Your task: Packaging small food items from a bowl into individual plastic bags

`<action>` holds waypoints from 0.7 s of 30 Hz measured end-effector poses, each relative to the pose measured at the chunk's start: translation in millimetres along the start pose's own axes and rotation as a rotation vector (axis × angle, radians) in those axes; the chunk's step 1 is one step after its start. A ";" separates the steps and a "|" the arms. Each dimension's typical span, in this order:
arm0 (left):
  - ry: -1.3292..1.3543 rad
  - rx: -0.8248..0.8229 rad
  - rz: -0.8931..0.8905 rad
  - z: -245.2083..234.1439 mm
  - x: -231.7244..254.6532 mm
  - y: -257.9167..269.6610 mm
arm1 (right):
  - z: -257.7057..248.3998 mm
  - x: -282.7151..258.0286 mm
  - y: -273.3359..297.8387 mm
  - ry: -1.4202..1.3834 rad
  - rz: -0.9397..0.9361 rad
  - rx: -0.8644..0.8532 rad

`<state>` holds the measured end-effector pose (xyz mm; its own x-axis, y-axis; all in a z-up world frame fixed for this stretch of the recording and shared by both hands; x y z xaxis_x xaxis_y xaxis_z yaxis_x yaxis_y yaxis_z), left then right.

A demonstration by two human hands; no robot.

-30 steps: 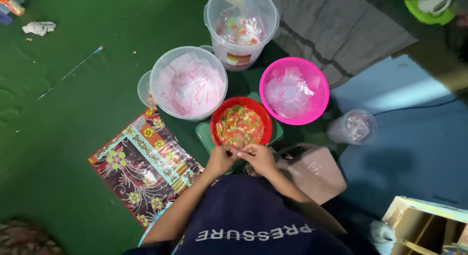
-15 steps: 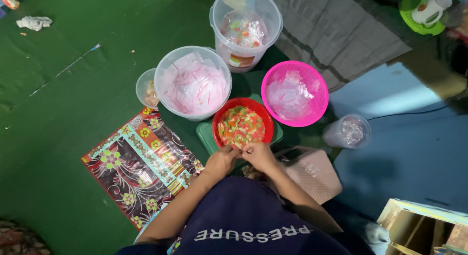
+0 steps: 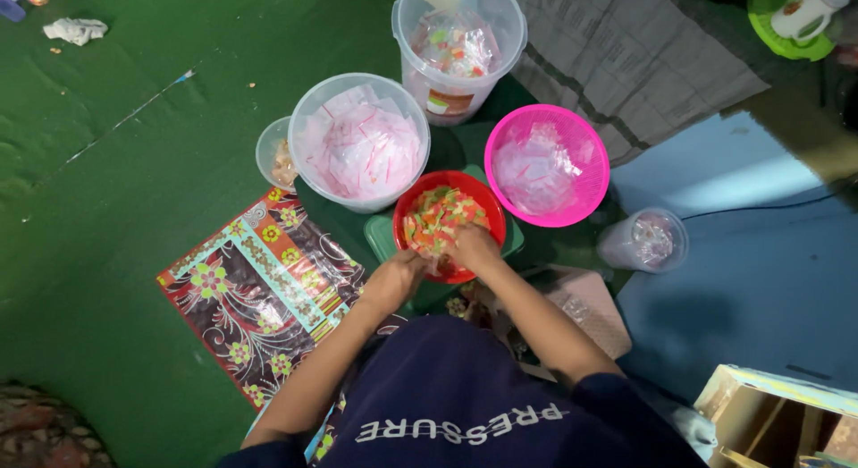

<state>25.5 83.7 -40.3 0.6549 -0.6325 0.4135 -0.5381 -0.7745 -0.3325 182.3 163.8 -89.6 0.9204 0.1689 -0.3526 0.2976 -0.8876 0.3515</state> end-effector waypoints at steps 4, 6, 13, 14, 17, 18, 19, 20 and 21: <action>0.029 0.041 -0.149 5.7 -4.6 8.3 | 29.5 9.4 -8.2 0.088 -0.055 -0.048; -0.011 0.052 -0.182 -9.3 3.4 6.1 | 44.7 18.0 -9.9 0.036 -0.029 -0.105; 0.028 -0.016 -0.269 -0.6 -4.8 18.5 | 35.6 16.8 -6.8 0.092 -0.214 0.011; 0.029 -0.016 -0.283 -10.5 -0.5 15.4 | 20.3 7.2 -0.2 0.086 -0.267 0.072; -0.017 -0.024 -0.332 -13.1 1.3 13.2 | 13.6 4.6 0.5 0.083 -0.339 0.122; -0.066 -0.029 -0.360 -8.7 1.9 16.1 | 19.9 8.3 0.8 0.087 -0.357 0.119; -0.057 -0.040 -0.371 -9.6 3.2 17.4 | 29.3 12.0 -2.5 0.082 -0.355 0.102; -0.019 -0.030 -0.343 -11.6 4.2 15.7 | 36.8 16.2 -8.5 0.102 -0.342 0.093; 0.020 -0.019 -0.316 -13.6 5.2 14.0 | 44.5 20.4 -14.3 0.122 -0.330 0.084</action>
<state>14.1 69.6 -31.3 0.7805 -0.3606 0.5107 -0.3199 -0.9322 -0.1693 185.5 160.9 -140.4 0.8031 0.4975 -0.3278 0.5666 -0.8080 0.1618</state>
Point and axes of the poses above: each hand's wrist, its own y-axis away from the middle knuckle, its own z-axis out of the palm, x = y × z, the point moved 5 cm from there along -y, towards the middle knuckle, and after that the axes turned 1 degree about x, right-handed, at the moved point
